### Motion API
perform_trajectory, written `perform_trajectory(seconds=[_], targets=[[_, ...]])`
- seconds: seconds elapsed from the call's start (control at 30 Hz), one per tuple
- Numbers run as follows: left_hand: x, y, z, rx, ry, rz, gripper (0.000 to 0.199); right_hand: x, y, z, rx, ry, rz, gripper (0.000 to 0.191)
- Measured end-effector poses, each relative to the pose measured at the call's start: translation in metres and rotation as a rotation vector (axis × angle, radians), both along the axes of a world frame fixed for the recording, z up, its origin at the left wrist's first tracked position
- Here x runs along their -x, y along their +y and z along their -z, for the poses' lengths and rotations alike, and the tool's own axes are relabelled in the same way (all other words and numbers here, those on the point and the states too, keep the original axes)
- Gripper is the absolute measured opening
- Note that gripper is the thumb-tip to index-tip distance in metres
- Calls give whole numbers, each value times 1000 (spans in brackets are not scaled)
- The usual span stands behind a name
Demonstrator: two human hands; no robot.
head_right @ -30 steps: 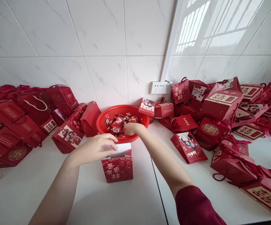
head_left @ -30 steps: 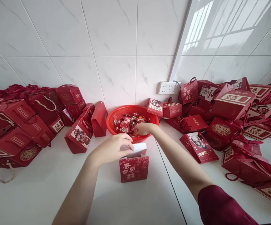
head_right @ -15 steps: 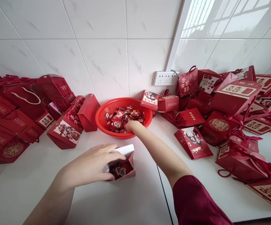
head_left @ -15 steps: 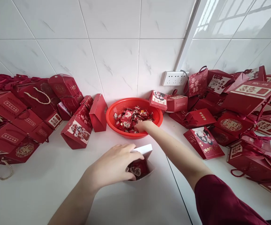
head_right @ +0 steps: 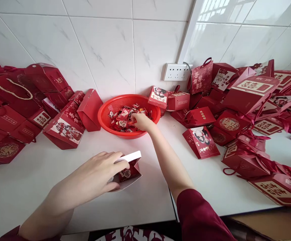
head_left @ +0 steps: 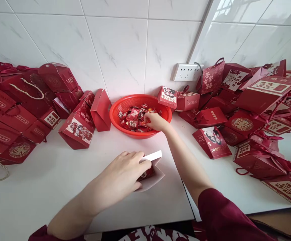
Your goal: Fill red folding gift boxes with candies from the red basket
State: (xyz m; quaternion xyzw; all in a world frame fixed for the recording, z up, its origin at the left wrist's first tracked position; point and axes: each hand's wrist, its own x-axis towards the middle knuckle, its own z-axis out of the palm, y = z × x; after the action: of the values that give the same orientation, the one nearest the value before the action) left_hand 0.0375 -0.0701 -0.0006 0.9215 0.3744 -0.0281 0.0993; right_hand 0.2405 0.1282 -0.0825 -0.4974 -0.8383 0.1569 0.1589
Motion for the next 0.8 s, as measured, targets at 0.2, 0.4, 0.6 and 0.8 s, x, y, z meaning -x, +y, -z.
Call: perform_trajectory(seconds=[0.2, 0.4, 0.6, 0.8], targets=[[7, 9, -3, 50, -27, 16, 33, -11, -26, -1, -67, 253, -39, 11], [16, 15, -2, 60, -77, 31, 62, -24, -41, -14, -152, 412, -102, 13], [14, 10, 8, 41, -70, 5, 60, -42, -62, -35, -204, 408, -3, 11], [6, 13, 11, -185, -84, -77, 76, -55, -80, -48, -273, 470, 88, 9]])
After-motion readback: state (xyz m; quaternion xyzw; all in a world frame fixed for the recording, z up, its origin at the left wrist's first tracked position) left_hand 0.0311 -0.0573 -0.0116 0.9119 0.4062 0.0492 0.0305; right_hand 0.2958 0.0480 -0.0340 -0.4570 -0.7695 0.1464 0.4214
